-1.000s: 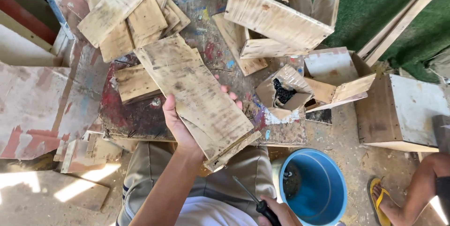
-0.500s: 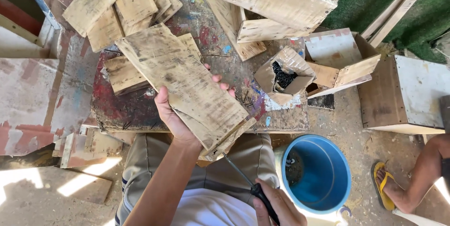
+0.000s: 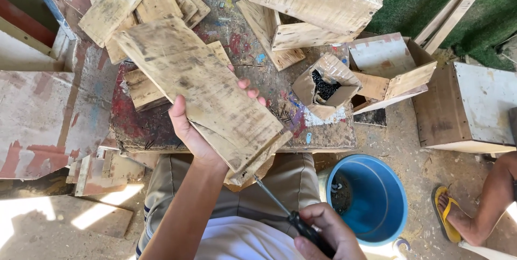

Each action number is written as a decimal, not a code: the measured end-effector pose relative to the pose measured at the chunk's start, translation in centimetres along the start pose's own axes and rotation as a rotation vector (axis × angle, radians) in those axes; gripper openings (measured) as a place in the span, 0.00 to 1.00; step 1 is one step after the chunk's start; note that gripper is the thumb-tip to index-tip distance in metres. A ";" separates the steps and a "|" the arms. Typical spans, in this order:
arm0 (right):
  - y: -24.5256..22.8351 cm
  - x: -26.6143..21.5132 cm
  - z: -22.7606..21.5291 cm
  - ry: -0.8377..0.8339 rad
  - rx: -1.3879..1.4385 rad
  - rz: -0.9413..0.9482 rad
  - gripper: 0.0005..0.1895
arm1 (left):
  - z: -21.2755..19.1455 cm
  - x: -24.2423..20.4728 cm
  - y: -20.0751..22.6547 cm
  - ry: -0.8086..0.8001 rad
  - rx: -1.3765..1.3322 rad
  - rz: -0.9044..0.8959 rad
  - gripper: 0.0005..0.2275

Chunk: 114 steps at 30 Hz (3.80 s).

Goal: Assembling a wooden box by prying fasteners and aligning wooden planks on a low work surface.

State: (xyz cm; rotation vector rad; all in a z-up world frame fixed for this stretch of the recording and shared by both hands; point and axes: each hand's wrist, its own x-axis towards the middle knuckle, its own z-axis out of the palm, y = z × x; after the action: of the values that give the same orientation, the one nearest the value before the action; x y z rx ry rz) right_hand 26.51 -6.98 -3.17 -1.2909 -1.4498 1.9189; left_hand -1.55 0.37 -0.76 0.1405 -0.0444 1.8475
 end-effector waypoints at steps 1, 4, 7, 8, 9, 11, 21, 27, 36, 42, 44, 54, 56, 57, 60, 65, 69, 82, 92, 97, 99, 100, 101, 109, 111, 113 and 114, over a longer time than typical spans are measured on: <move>-1.0 -0.1 0.0 0.059 -0.210 -0.156 0.18 | -0.1 0.1 0.1 -0.025 -0.012 -0.005 0.34; -6.0 0.0 2.1 0.249 -0.564 -0.341 0.14 | -0.7 1.1 0.4 -0.025 -0.042 -0.006 0.33; -8.2 0.7 2.8 0.422 -0.875 -0.534 0.15 | -0.6 2.0 0.7 0.055 -0.031 0.035 0.34; -8.2 1.1 2.7 0.465 -1.042 -0.706 0.16 | -0.3 2.2 0.9 0.107 -0.001 0.073 0.34; -8.3 1.0 2.7 0.462 -1.038 -0.716 0.16 | -0.2 2.2 1.1 0.102 0.004 0.080 0.34; -8.7 1.3 2.8 0.525 -1.271 -0.826 0.16 | 0.1 2.4 1.6 0.020 -0.015 0.159 0.30; -12.0 0.8 2.3 0.476 -1.373 -0.881 0.17 | 8.9 -0.6 4.0 -0.203 0.174 0.499 0.36; -11.6 4.1 2.4 0.443 -1.286 -0.999 0.14 | 6.3 1.1 4.9 -0.304 0.195 0.533 0.38; -10.0 5.5 2.4 0.352 -1.361 -0.968 0.15 | 2.4 1.7 5.4 -0.284 0.174 0.479 0.34; -8.8 6.6 1.8 0.261 -1.262 -0.942 0.14 | 3.3 1.6 5.7 -0.301 0.127 0.387 0.35; -9.3 6.7 2.2 0.160 -1.050 -0.782 0.12 | 3.1 1.8 5.9 -0.289 0.102 0.362 0.36; -9.2 7.1 2.3 0.207 -1.059 -0.683 0.12 | 2.4 2.0 6.5 -0.269 0.221 0.486 0.35; -9.5 7.1 1.6 0.299 -1.491 -1.002 0.18 | 2.9 2.0 6.1 -0.294 0.147 0.434 0.35; -9.5 6.8 1.9 0.298 -1.491 -0.988 0.18 | 2.9 1.9 6.0 -0.284 0.144 0.427 0.35; -8.9 6.9 1.5 0.249 -1.247 -0.808 0.13 | 3.1 2.1 6.0 -0.290 0.131 0.410 0.35; -10.5 8.7 -0.6 -0.400 -0.029 0.440 0.22 | 3.1 2.2 6.3 -0.297 0.086 0.335 0.36; -10.4 7.5 0.4 -0.109 -0.521 -0.090 0.18 | 3.1 2.7 6.1 -0.312 0.161 0.398 0.36; -9.6 5.7 2.2 0.261 -1.129 -0.817 0.15 | 4.9 1.8 5.1 -0.292 0.133 0.370 0.37; -10.5 9.3 0.6 -0.172 0.247 0.443 0.15 | -39.8 -4.4 3.6 0.673 0.441 0.335 0.13; -7.8 8.7 -3.6 -0.117 -0.137 0.055 0.17 | 5.4 5.3 8.4 -0.424 0.251 0.466 0.33; -8.9 7.1 -2.2 -0.044 -0.243 -0.033 0.21 | 5.8 5.2 8.6 -0.373 0.234 0.458 0.32; -9.8 6.2 -1.1 0.091 -0.497 -0.233 0.21 | 6.1 5.0 8.6 -0.338 0.230 0.457 0.32; -10.8 5.4 0.0 0.237 -0.748 -0.428 0.20 | 6.4 4.9 8.7 -0.304 0.226 0.457 0.32; -13.6 4.0 4.1 0.450 -0.902 -0.741 0.18 | 7.2 4.0 7.0 -0.337 0.188 0.420 0.34; -13.8 3.9 4.4 0.446 -0.892 -0.786 0.18 | 7.4 3.6 6.6 -0.338 0.184 0.415 0.34; -13.8 4.0 4.5 0.417 -0.885 -0.774 0.17 | 7.4 3.4 6.3 -0.361 0.158 0.406 0.34; -13.5 4.0 4.4 0.416 -0.886 -0.777 0.17 | 7.5 3.4 6.2 -0.362 0.157 0.408 0.34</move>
State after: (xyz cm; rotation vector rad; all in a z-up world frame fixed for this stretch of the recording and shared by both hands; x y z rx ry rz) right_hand 18.10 -1.17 7.53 -1.0626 -2.1903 0.4665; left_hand -7.82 1.14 7.31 0.6135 -0.1916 2.2097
